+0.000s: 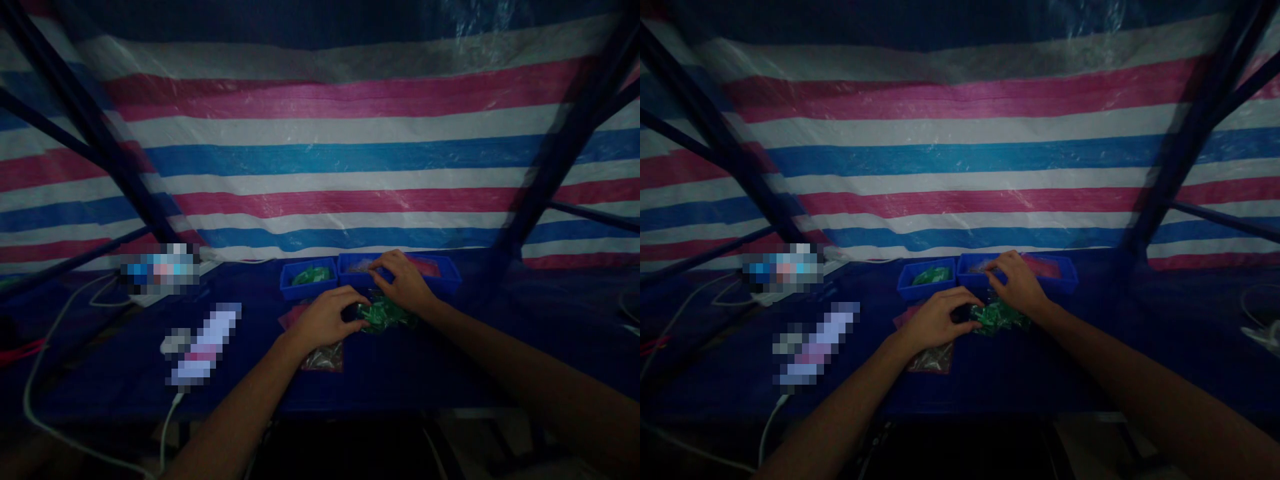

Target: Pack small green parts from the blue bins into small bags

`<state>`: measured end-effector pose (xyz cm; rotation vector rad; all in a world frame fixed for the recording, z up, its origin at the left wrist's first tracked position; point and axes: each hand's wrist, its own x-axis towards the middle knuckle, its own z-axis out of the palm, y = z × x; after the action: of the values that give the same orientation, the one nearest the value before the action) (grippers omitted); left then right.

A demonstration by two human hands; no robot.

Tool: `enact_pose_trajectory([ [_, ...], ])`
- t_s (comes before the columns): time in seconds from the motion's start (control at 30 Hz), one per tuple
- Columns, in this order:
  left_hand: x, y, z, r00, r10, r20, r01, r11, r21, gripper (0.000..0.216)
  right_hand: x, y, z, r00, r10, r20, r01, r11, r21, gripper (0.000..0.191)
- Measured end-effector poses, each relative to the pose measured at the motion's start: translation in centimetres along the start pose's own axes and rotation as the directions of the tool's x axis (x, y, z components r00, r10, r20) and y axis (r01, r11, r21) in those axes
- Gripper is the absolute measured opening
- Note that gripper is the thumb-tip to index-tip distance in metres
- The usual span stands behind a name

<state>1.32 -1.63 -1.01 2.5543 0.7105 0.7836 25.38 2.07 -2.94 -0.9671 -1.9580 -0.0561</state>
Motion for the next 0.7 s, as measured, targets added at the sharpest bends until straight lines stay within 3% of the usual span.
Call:
enact_pose_trajectory([
  [0.2, 0.3, 0.2, -0.3, 0.975, -0.14, -0.17, 0.105, 0.974, -0.2, 0.039, -0.2, -0.7, -0.2, 0.999, 0.036, -0.027, -0.035, 0.998, 0.049, 0.011],
  [0.37, 0.5, -0.7, -0.3, 0.927, -0.226, -0.298, 0.132, 0.944, -0.303, 0.038, -0.4, -2.3, -0.7, 0.99, 0.128, 0.057, -0.139, 0.953, 0.271, 0.028],
  [0.47, 0.5, -0.8, -0.2, 0.918, -0.221, -0.329, 0.109, 0.939, -0.326, 0.038, -0.7, -3.2, -0.5, 0.98, 0.137, 0.142, -0.184, 0.897, 0.403, 0.026],
  [0.7, 0.6, -0.6, -0.2, 0.917, -0.224, -0.33, 0.108, 0.936, -0.336, 0.037, -1.2, -3.3, 0.5, 0.966, 0.188, 0.178, -0.252, 0.84, 0.48, 0.024],
])
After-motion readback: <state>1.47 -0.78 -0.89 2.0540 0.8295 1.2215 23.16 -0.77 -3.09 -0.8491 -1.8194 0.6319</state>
